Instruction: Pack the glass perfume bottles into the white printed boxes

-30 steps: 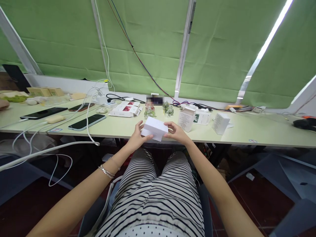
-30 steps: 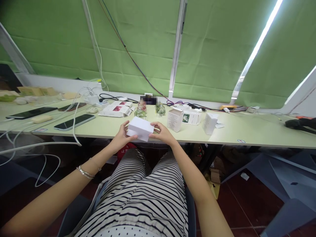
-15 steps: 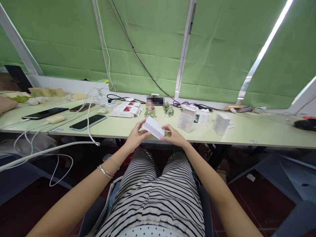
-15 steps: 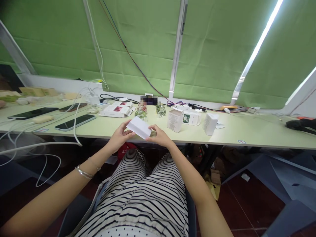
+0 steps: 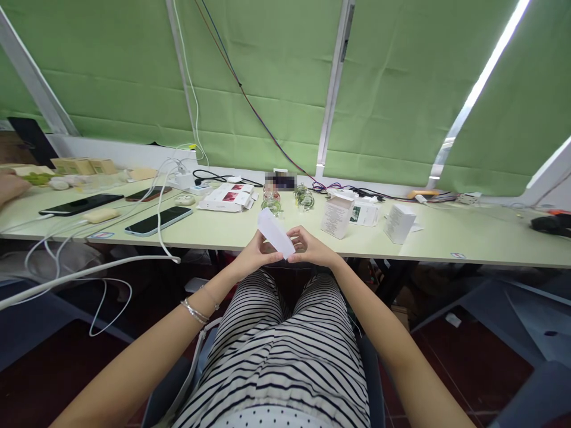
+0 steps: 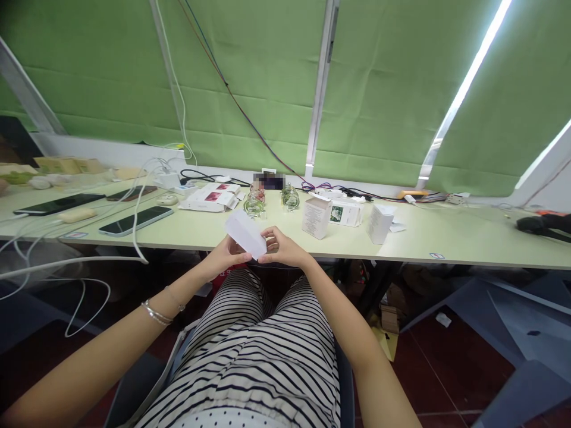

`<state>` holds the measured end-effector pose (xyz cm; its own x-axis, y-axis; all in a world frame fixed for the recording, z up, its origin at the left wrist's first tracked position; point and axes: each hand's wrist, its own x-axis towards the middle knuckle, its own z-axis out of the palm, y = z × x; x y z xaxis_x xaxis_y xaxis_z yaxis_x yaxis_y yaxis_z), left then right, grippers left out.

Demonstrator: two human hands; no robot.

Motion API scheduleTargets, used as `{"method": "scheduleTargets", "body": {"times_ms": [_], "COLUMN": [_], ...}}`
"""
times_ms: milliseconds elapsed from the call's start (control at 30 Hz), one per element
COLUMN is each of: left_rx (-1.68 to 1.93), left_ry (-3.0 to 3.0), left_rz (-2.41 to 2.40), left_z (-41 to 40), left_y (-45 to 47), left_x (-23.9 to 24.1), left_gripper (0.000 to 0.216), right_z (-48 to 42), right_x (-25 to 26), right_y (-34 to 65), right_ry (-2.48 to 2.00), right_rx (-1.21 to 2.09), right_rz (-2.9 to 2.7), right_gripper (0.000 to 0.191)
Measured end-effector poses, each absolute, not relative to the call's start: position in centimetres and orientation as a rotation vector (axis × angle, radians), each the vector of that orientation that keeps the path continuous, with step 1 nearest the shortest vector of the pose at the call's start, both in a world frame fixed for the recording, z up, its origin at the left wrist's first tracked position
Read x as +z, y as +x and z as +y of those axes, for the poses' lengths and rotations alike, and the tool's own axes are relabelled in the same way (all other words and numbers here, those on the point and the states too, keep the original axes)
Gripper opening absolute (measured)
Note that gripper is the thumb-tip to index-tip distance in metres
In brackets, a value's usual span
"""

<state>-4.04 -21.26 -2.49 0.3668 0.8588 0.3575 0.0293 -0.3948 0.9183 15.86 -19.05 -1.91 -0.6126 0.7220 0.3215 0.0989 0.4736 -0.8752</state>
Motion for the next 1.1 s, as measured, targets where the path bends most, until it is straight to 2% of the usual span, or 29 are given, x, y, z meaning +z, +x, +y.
{"method": "scheduleTargets", "body": {"times_ms": [233,400,600,900,967,1100], "left_rx": [1.179,1.172,1.187,1.201,1.225,1.244], "left_ry": [1.747,1.755,1.704,1.572,1.563,1.544], "left_rz": [0.915,0.852,0.836,0.827,0.841,0.877], "left_z": [-21.4,-21.2,-21.5,-21.4,-21.3,-21.5], "left_y": [-4.0,-4.0,-3.7,-3.2,-3.2,-3.4], "left_x": [-2.5,-2.8,-2.5,-3.0,-3.0,-2.5], "left_gripper": [0.076,0.076,0.074,0.077,0.077,0.078], "right_z": [-19.5,-19.6,-19.6,-20.0,-20.0,-19.4], "right_x": [-1.5,-1.6,-1.5,-0.7,-0.1,1.0], "right_y": [16.0,15.7,15.8,16.9,17.5,19.6], "right_ry": [-0.569,-0.586,-0.676,-0.808,-0.828,-0.968], "right_rx": [1.367,1.344,1.09,0.915,0.844,0.329], "right_rz": [-1.945,-1.938,-2.047,-2.257,-2.273,-1.878], "right_gripper": [0.061,0.06,0.057,0.058,0.053,0.037]}}
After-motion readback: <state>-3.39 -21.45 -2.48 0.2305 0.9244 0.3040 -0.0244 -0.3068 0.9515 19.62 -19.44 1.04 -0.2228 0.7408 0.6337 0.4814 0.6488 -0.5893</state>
